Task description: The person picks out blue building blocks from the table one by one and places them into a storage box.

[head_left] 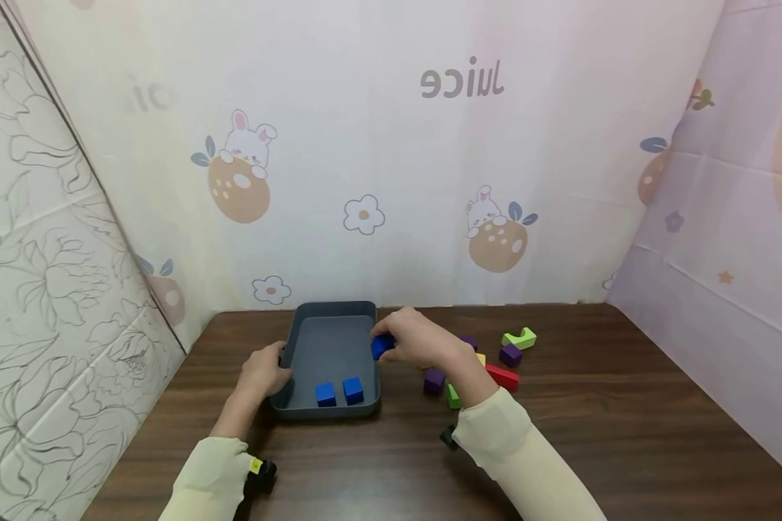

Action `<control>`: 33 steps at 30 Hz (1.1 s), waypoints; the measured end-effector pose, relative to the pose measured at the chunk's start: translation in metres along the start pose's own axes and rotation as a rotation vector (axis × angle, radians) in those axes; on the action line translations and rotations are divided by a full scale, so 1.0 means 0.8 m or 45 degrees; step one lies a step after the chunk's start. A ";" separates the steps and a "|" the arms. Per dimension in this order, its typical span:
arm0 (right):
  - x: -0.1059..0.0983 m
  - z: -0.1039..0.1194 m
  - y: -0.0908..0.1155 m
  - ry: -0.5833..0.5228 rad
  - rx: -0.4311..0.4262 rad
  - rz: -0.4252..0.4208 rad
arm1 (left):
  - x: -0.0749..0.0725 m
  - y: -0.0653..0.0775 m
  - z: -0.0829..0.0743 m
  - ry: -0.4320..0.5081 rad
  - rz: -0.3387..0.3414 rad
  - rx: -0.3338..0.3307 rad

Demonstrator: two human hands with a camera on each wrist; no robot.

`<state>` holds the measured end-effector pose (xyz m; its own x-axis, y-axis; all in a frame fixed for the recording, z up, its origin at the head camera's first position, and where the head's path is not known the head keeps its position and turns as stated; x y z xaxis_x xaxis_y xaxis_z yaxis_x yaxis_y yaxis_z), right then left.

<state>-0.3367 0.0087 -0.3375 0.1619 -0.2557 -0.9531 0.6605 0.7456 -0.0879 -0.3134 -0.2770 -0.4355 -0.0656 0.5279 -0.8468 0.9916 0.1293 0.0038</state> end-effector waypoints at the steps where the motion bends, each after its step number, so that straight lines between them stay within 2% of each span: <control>1: 0.001 0.002 -0.003 0.012 -0.017 -0.001 | 0.000 0.000 0.000 0.001 0.000 0.001; 6: 0.009 0.009 -0.014 0.027 -0.062 0.014 | -0.001 0.000 -0.001 0.003 0.000 0.000; 19: 0.023 0.025 -0.033 0.040 -0.055 0.066 | 0.000 0.001 -0.002 0.010 -0.015 0.009; 33: 0.047 0.027 -0.047 0.096 -0.111 0.101 | 0.001 0.001 -0.001 0.012 -0.017 -0.003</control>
<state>-0.3398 -0.0419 -0.3639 0.1529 -0.1494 -0.9769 0.5815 0.8129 -0.0333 -0.3130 -0.2759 -0.4355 -0.0797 0.5341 -0.8417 0.9904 0.1382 -0.0061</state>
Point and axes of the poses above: each hand's wrist, its own y-axis away from the middle knuckle, its own x-axis out of the palm, z = x × y, the point moved 4 cm from there along -y, towards the middle knuckle, and after that the axes turned 5 degrees about y, right-handed, at the moved point
